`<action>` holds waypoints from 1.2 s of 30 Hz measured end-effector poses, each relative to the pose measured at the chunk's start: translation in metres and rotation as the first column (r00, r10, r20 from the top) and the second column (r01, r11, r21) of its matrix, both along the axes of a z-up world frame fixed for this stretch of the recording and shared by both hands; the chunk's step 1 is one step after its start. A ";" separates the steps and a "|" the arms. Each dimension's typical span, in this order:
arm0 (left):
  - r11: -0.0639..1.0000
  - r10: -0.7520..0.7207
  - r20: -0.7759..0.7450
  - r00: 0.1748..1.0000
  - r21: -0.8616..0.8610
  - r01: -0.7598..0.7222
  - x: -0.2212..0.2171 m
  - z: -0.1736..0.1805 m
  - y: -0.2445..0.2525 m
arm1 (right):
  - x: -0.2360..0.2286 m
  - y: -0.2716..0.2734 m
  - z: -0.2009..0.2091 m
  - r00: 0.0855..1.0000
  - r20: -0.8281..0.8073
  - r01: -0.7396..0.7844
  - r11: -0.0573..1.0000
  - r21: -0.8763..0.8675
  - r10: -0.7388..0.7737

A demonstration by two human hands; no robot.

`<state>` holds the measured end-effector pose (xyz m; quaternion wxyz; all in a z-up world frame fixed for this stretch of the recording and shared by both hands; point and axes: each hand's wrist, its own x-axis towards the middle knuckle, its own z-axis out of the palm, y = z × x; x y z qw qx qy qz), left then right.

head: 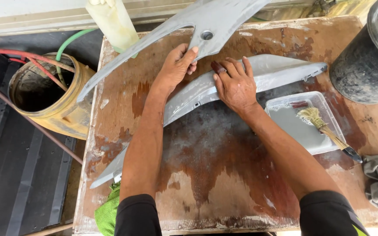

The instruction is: The person sands two large, silver-colored metal parts on a wooden workbench using a sanding block. They repeatedly rub the block over the surfaces and edges, occasionally dipping the block into a container of water and wiping the parts with a cloth.

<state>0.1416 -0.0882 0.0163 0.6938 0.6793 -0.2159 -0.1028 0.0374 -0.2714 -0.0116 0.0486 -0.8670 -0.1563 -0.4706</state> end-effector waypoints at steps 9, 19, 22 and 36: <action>0.996 -0.088 0.059 0.994 -0.018 0.089 -0.059 0.050 0.006 | 0.025 -0.029 -0.006 0.952 -0.096 -0.114 0.630 0.768 0.290; 0.982 -0.060 0.263 0.963 0.188 0.010 -0.115 0.034 0.004 | -0.011 -0.017 0.049 0.701 0.197 0.082 -0.352 0.932 0.685; 0.977 -0.037 0.242 0.970 0.214 -0.016 -0.139 0.042 0.010 | -0.022 -0.004 0.054 0.737 0.318 0.086 -0.550 0.831 0.597; 0.461 -0.056 0.700 0.712 0.651 -0.604 -0.115 -0.061 0.077 | 0.002 -0.005 -0.008 0.670 0.510 0.036 -0.710 0.703 0.539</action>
